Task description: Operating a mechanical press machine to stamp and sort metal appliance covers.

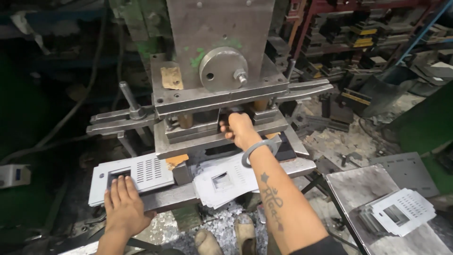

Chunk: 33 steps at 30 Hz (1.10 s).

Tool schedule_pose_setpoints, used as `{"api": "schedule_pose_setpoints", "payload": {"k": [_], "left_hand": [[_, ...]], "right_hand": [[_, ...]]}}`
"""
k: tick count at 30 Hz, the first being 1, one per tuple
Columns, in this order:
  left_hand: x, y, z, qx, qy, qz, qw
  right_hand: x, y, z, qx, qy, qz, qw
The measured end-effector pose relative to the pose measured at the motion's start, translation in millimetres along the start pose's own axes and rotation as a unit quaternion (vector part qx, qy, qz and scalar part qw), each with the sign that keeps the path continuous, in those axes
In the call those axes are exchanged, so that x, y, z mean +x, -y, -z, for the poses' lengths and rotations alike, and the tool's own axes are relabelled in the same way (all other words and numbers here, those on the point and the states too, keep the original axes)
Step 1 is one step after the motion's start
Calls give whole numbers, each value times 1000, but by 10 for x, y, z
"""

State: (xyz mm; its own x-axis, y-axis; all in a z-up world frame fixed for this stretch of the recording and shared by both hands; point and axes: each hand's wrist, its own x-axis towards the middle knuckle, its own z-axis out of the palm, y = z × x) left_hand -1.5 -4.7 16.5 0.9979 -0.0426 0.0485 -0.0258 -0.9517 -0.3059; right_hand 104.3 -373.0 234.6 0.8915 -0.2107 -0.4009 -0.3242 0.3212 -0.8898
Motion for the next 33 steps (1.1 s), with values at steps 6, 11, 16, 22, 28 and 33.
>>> {"api": "schedule_pose_setpoints", "payload": {"k": [6,11,16,22,28,33], "left_hand": [[-85,115,835,-34,145,-50,988],[237,566,932,-116,140,-88,979],[384,594,1709,-98,285,-41,953],[345,749,2040,-69,285,-69,954],[-442,309,2913,-127,356,-102,920],[-882,-185,2350,-213,249,-167,930]], "right_hand": [[70,-142,217,152,71,-11,986],[-1059,-666,716,94,115,129,981],[-1378,-1299,1150,113,26,55,992],[-1451,-1667,1213,-90,-13,-76,993],[-1831,-1993,895,-187,210,-56,958],[-2125,-1927,411,37,343,-94,934]]}}
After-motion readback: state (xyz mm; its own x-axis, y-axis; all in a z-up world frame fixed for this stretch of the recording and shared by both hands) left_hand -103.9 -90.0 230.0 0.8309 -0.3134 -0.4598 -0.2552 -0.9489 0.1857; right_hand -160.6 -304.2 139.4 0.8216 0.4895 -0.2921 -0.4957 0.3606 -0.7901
